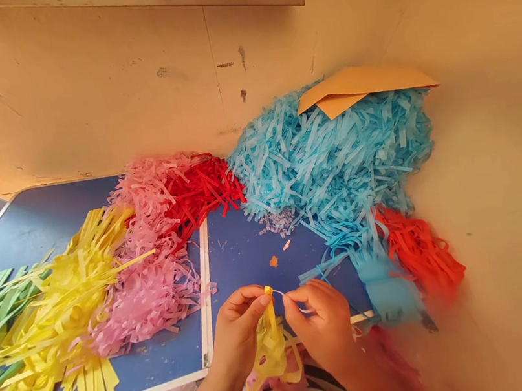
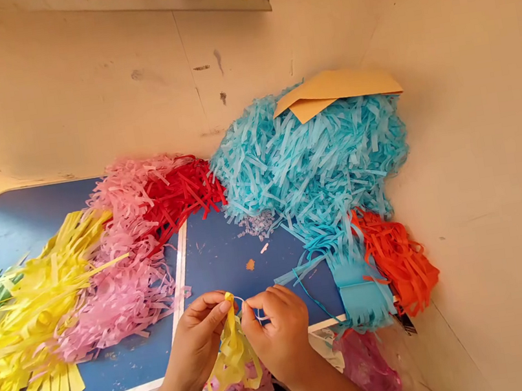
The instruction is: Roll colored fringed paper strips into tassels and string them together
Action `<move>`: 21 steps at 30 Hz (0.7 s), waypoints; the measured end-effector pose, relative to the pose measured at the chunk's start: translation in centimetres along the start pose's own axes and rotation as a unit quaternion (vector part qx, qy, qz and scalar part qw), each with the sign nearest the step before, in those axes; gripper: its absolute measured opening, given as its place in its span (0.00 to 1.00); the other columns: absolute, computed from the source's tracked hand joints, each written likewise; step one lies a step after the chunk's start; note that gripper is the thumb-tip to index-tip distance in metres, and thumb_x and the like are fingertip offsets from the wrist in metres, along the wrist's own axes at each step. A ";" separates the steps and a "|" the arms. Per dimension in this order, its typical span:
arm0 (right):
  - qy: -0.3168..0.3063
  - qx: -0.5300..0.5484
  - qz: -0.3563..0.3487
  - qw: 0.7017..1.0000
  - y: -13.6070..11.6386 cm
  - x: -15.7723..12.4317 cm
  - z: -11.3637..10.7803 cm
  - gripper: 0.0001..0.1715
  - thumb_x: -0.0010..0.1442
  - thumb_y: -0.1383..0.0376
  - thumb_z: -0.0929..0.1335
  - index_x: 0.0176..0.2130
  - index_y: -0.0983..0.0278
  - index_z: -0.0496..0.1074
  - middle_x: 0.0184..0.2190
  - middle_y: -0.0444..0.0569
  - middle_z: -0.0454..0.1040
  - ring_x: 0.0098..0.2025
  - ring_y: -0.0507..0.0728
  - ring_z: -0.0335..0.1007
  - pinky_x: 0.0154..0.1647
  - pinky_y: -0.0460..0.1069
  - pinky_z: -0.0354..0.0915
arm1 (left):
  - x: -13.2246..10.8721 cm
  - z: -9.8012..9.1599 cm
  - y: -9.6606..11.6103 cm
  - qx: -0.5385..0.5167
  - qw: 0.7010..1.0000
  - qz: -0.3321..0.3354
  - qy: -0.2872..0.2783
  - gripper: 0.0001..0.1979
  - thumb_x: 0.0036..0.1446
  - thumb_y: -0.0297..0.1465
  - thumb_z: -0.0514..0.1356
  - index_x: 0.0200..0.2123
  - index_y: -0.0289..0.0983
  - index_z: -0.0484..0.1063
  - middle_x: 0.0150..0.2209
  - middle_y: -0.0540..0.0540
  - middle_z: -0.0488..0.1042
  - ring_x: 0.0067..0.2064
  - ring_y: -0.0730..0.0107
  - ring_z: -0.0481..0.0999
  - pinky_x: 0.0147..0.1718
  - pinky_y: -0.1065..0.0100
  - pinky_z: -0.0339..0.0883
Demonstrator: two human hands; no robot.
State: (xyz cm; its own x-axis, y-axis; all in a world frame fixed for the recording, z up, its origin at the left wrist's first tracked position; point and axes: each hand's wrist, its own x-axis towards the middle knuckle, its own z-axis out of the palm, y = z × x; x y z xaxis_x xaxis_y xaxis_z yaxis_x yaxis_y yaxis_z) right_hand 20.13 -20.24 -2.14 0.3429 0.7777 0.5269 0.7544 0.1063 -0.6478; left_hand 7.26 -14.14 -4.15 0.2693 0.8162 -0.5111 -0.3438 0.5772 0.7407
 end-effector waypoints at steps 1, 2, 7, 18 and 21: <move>-0.003 0.002 0.001 1.000 0.0 0.0 0.0 0.12 0.60 0.70 0.67 0.25 0.62 0.70 0.19 0.41 0.71 0.22 0.51 0.64 0.27 0.47 0.58 | 0.0 0.0 0.0 0.005 1.000 0.003 -0.001 0.18 0.29 0.37 0.79 0.24 0.36 0.80 0.27 0.50 0.78 0.30 0.77 0.74 0.31 0.78 0.68; -0.007 0.007 0.003 1.000 0.0 0.0 0.0 0.12 0.60 0.70 0.67 0.25 0.62 0.70 0.19 0.41 0.72 0.22 0.51 0.64 0.27 0.46 0.58 | -0.1 0.0 0.0 0.008 1.000 0.003 -0.004 0.18 0.29 0.37 0.79 0.24 0.36 0.80 0.27 0.50 0.78 0.30 0.76 0.74 0.31 0.78 0.68; -0.061 0.063 0.061 0.994 0.3 -0.2 0.0 0.11 0.62 0.67 0.67 0.28 0.61 0.74 0.21 0.42 0.74 0.24 0.52 0.67 0.27 0.46 0.60 | -0.3 -0.1 -0.3 0.014 1.000 0.011 -0.025 0.16 0.34 0.36 0.78 0.26 0.37 0.79 0.27 0.50 0.78 0.30 0.76 0.75 0.32 0.77 0.68; -0.265 0.161 0.130 0.942 2.7 -0.9 -0.5 0.18 0.66 0.64 0.63 0.55 0.58 0.68 0.41 0.46 0.77 0.40 0.55 0.74 0.40 0.47 0.68 | 0.1 -0.9 -0.4 0.235 0.961 0.119 -0.079 0.09 0.47 0.37 0.70 0.30 0.39 0.79 0.31 0.45 0.80 0.34 0.64 0.78 0.35 0.68 0.70; -0.250 0.121 0.093 0.956 2.7 -0.8 -0.4 0.15 0.66 0.64 0.64 0.51 0.59 0.72 0.41 0.47 0.77 0.39 0.55 0.74 0.40 0.48 0.68 | 0.0 -1.1 -0.5 0.324 0.926 0.191 -0.035 0.09 0.46 0.32 0.70 0.33 0.41 0.76 0.32 0.46 0.80 0.36 0.61 0.79 0.37 0.66 0.70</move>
State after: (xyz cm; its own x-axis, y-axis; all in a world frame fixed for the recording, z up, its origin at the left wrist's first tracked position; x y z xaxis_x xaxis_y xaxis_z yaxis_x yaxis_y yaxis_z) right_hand 22.11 -20.83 -4.04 0.1027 0.9896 0.1005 0.5345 0.0303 -0.8446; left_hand 6.42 -14.40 -5.04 0.3044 0.9413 -0.1460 0.1808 0.0934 0.9791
